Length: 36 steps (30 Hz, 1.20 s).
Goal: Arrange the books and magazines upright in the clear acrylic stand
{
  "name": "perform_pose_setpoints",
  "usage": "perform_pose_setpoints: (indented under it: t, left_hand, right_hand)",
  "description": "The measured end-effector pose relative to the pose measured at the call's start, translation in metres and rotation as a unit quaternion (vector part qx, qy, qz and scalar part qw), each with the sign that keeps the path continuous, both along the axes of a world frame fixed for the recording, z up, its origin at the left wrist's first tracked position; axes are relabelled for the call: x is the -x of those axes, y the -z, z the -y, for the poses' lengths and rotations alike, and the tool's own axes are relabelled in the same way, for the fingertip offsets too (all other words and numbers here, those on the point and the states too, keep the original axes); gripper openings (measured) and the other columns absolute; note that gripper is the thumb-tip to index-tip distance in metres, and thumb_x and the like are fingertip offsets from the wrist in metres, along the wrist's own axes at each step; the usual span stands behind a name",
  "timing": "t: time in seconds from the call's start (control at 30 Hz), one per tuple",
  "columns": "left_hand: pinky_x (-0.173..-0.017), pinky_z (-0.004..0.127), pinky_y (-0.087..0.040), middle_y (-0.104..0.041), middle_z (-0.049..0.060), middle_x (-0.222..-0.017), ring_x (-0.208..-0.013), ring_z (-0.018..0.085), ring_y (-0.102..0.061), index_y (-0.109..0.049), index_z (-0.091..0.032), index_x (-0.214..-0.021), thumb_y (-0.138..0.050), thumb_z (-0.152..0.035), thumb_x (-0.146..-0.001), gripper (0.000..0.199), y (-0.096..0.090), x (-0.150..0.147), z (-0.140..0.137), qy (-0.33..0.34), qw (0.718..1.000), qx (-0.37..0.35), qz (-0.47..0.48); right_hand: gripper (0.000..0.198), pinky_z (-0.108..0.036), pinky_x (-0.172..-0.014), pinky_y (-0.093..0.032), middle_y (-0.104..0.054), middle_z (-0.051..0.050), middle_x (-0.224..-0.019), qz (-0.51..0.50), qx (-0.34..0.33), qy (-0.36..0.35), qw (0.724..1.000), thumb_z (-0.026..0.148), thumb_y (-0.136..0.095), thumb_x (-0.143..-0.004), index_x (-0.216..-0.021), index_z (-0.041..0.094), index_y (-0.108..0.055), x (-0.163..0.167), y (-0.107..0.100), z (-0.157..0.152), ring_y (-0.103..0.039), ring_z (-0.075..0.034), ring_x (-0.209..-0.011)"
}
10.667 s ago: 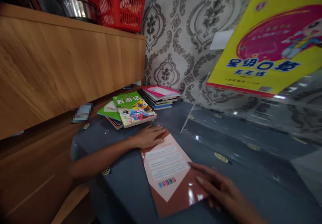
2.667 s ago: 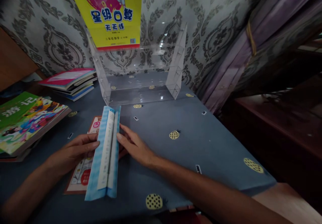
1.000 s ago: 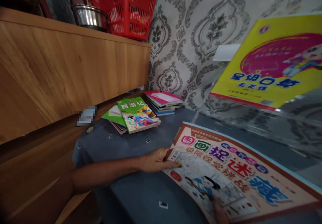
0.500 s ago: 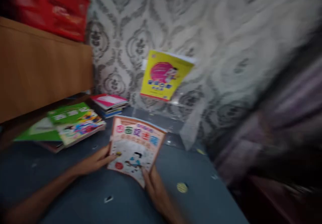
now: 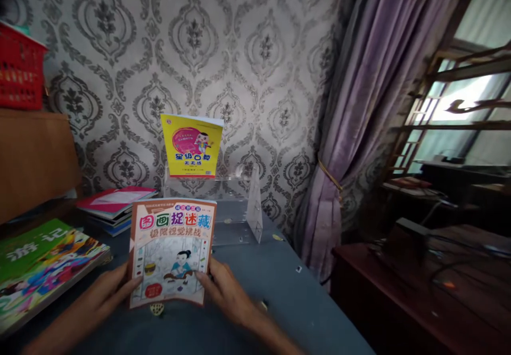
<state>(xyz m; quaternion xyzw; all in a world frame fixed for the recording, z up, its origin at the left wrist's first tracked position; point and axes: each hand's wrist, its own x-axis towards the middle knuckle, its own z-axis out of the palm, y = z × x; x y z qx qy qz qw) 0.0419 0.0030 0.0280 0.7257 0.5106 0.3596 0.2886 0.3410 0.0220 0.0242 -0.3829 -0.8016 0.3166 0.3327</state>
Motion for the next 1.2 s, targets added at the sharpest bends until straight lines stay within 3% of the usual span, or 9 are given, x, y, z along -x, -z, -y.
perform_pose_setpoints:
  t: [0.1,0.2,0.3,0.37,0.5,0.67,0.87,1.0,1.2]
  left_hand:
    - [-0.103,0.046,-0.052,-0.072,0.006,-0.129,-0.123,0.034,-0.063,-0.061,-0.029,-0.137,-0.048,-0.060,-0.090,0.057,-0.028,-0.010,-0.020,0.002,0.999,-0.039,-0.017]
    - [-0.096,0.044,-0.056,-0.071,0.010,-0.129,-0.124,0.035,-0.062,-0.058,-0.023,-0.135,-0.049,-0.058,-0.089,0.059,-0.054,-0.020,-0.045,0.004,0.998,-0.054,-0.010]
    - [-0.066,0.040,-0.061,-0.076,0.014,-0.109,-0.092,0.034,-0.073,-0.053,-0.017,-0.134,-0.056,-0.060,-0.080,0.069,-0.084,-0.029,-0.068,0.023,1.000,0.019,0.009]
    - [-0.053,0.035,-0.058,-0.076,0.010,-0.088,-0.070,0.028,-0.072,-0.052,-0.014,-0.131,-0.059,-0.059,-0.076,0.071,-0.105,-0.035,-0.079,0.032,0.996,0.083,0.023]
    - [-0.052,0.030,-0.055,-0.072,0.002,-0.068,-0.056,0.021,-0.067,-0.051,-0.013,-0.127,-0.066,-0.052,-0.072,0.069,-0.142,-0.042,-0.097,0.018,0.994,0.104,0.044]
    - [-0.056,0.030,-0.057,-0.074,0.003,-0.074,-0.059,0.020,-0.069,-0.058,-0.014,-0.119,-0.072,-0.047,-0.068,0.062,-0.180,-0.041,-0.123,0.006,0.997,0.054,0.063]
    - [-0.062,0.033,-0.058,-0.074,0.004,-0.077,-0.060,0.020,-0.069,-0.065,-0.014,-0.112,-0.065,-0.029,-0.078,0.037,-0.222,-0.043,-0.162,-0.038,0.997,-0.042,0.059]
    - [-0.064,0.031,-0.058,-0.074,0.005,-0.083,-0.068,0.020,-0.070,-0.067,-0.013,-0.106,-0.057,-0.020,-0.083,0.026,-0.236,-0.047,-0.189,-0.080,0.988,-0.127,0.027]
    - [-0.069,0.033,-0.060,-0.076,0.007,-0.096,-0.081,0.024,-0.074,-0.069,-0.014,-0.109,-0.057,-0.021,-0.083,0.030,-0.237,-0.045,-0.223,-0.083,0.981,-0.174,-0.023]
  right_hand:
    - [0.053,-0.052,-0.104,-0.047,-0.067,-0.013,-0.126,0.004,-0.055,-0.002,0.998,0.058,-0.036,-0.102,-0.138,0.023,-0.052,-0.006,-0.020,-0.022,-0.062,-0.032,-0.117]
    - [0.051,-0.043,-0.080,-0.057,-0.071,-0.010,-0.105,-0.035,-0.064,-0.011,0.997,0.059,-0.042,-0.100,-0.136,0.022,-0.049,-0.010,-0.042,-0.050,-0.068,-0.024,-0.079]
    - [0.048,-0.030,-0.048,-0.050,-0.068,-0.004,-0.085,-0.116,-0.027,-0.029,0.992,0.062,-0.053,-0.094,-0.120,0.021,-0.050,-0.013,-0.063,-0.083,-0.057,-0.015,-0.053]
    - [0.046,-0.026,-0.042,-0.044,-0.065,0.000,-0.078,-0.151,-0.013,-0.036,0.988,0.063,-0.059,-0.090,-0.109,0.022,-0.049,-0.015,-0.075,-0.103,-0.053,-0.012,-0.047]
    - [0.045,-0.024,-0.042,-0.043,-0.063,0.003,-0.071,-0.158,-0.028,-0.041,0.986,0.063,-0.063,-0.086,-0.101,0.024,-0.046,-0.020,-0.103,-0.131,-0.054,-0.012,-0.047]
    - [0.037,-0.025,-0.043,-0.048,-0.064,0.002,-0.071,-0.138,-0.097,-0.035,0.985,0.053,-0.067,-0.087,-0.096,0.024,-0.046,-0.025,-0.152,-0.160,-0.058,-0.014,-0.051]
    - [0.026,-0.026,-0.049,-0.054,-0.068,0.001,-0.079,-0.123,-0.170,0.007,0.978,0.038,-0.065,-0.088,-0.098,0.024,-0.045,-0.022,-0.206,-0.201,-0.064,-0.016,-0.062]
    - [0.022,-0.029,-0.057,-0.058,-0.068,0.000,-0.082,-0.140,-0.195,0.046,0.970,0.032,-0.064,-0.088,-0.095,0.025,-0.044,-0.015,-0.220,-0.224,-0.066,-0.018,-0.071]
    - [0.016,-0.032,-0.061,-0.060,-0.063,0.002,-0.077,-0.142,-0.223,0.101,0.959,0.023,-0.059,-0.089,-0.090,0.026,-0.043,-0.008,-0.221,-0.250,-0.065,-0.017,-0.069]
